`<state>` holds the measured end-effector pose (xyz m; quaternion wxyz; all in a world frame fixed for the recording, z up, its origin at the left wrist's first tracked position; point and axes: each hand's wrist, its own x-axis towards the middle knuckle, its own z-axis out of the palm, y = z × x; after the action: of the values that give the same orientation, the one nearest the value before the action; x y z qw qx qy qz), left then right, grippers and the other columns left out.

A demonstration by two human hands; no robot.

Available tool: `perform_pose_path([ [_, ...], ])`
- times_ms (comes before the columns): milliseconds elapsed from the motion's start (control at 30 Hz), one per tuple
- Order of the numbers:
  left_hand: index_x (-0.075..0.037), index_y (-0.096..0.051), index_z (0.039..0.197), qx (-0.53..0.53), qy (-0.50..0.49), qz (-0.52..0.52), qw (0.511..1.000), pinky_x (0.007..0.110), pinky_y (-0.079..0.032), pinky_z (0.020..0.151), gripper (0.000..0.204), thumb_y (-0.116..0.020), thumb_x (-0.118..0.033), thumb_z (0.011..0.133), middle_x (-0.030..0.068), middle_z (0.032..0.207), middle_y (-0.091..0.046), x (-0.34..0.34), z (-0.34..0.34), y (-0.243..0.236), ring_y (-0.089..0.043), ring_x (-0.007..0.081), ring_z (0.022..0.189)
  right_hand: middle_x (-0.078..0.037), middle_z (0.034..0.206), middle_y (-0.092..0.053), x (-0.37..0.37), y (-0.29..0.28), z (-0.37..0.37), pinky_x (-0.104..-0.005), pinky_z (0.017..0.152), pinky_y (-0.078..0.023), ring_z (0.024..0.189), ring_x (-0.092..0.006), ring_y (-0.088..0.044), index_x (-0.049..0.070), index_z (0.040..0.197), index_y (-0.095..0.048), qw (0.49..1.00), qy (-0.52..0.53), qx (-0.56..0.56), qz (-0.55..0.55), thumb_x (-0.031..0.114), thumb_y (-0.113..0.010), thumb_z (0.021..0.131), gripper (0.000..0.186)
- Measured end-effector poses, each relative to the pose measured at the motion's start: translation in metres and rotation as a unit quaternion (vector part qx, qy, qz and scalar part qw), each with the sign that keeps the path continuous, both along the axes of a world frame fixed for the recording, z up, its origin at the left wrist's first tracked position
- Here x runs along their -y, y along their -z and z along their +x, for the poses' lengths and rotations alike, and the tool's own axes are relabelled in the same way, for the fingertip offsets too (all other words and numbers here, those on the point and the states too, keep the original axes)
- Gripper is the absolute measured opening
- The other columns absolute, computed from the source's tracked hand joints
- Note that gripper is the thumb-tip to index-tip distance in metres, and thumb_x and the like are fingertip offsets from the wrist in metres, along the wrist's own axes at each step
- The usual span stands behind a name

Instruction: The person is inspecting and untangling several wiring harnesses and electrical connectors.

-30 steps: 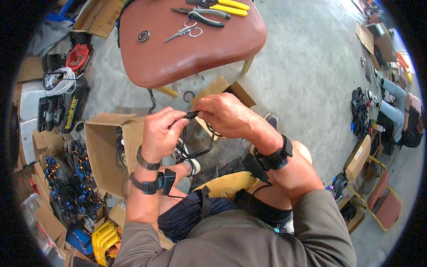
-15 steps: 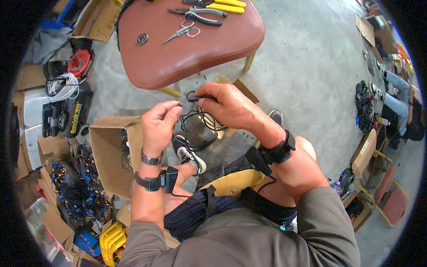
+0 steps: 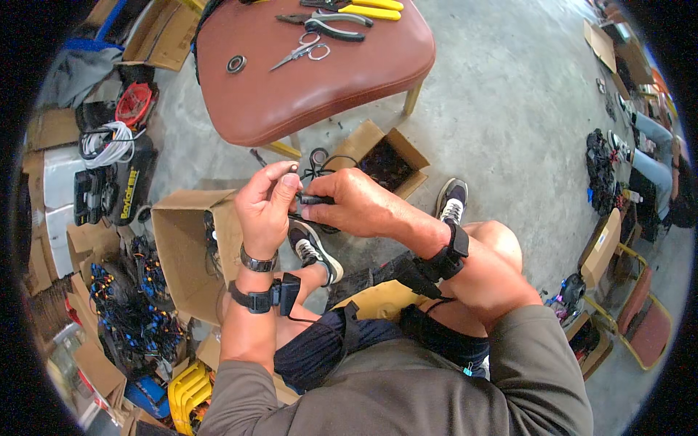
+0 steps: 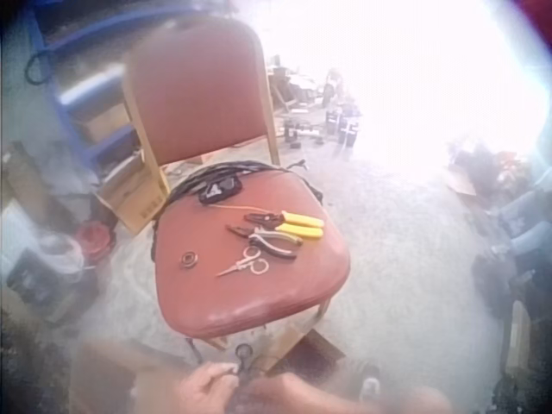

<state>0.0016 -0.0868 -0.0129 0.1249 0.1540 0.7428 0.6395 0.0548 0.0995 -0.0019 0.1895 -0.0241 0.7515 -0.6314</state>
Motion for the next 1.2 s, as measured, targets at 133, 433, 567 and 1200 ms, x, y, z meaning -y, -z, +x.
perform_pose_path([
  [133,0.000,-0.067,0.116,0.075,-0.002,0.050,0.996,0.021,-0.047,0.059,0.020,-0.064,-0.014,0.101,0.0050,0.089,-0.070,0.005,-0.002,-0.004,-0.058,0.0064,0.068,-0.014,0.073,-0.061,-0.001,-0.002,0.002,-0.0369,0.064,-0.048,0.066,-0.0159,-0.050,-0.003,0.098,-0.066,1.000,0.026,0.015,0.003,0.018,-0.074,0.091,0.023],
  [433,-0.004,-0.062,0.113,0.255,0.018,0.153,0.955,0.028,-0.057,0.060,0.018,-0.061,-0.018,0.101,0.0123,0.097,-0.072,0.016,-0.017,-0.007,-0.070,0.0164,0.078,-0.010,0.071,-0.057,-0.010,0.005,-0.005,-0.0346,0.064,-0.046,0.070,-0.0120,-0.047,-0.003,0.093,-0.060,0.994,0.103,-0.018,-0.021,0.016,-0.071,0.094,0.022],
  [567,-0.005,-0.060,0.113,0.295,0.016,0.231,0.927,0.031,-0.059,0.058,0.015,-0.060,-0.014,0.101,0.0142,0.099,-0.072,0.018,-0.022,-0.006,-0.072,0.0198,0.077,-0.010,0.071,-0.056,-0.017,0.007,-0.008,-0.0354,0.064,-0.045,0.071,-0.0131,-0.047,-0.002,0.093,-0.059,0.994,0.111,-0.013,-0.010,0.017,-0.067,0.096,0.021],
  [1200,-0.003,-0.067,0.113,0.210,0.037,0.122,0.969,0.023,-0.056,0.058,0.025,-0.073,0.000,0.089,0.0057,0.101,-0.072,0.013,-0.011,-0.007,-0.071,0.0114,0.079,-0.005,0.075,-0.057,-0.006,0.007,-0.005,-0.0321,0.066,-0.046,0.075,-0.0085,-0.049,-0.003,0.098,-0.061,0.994,0.097,0.019,-0.036,0.013,-0.064,0.096,0.016],
])
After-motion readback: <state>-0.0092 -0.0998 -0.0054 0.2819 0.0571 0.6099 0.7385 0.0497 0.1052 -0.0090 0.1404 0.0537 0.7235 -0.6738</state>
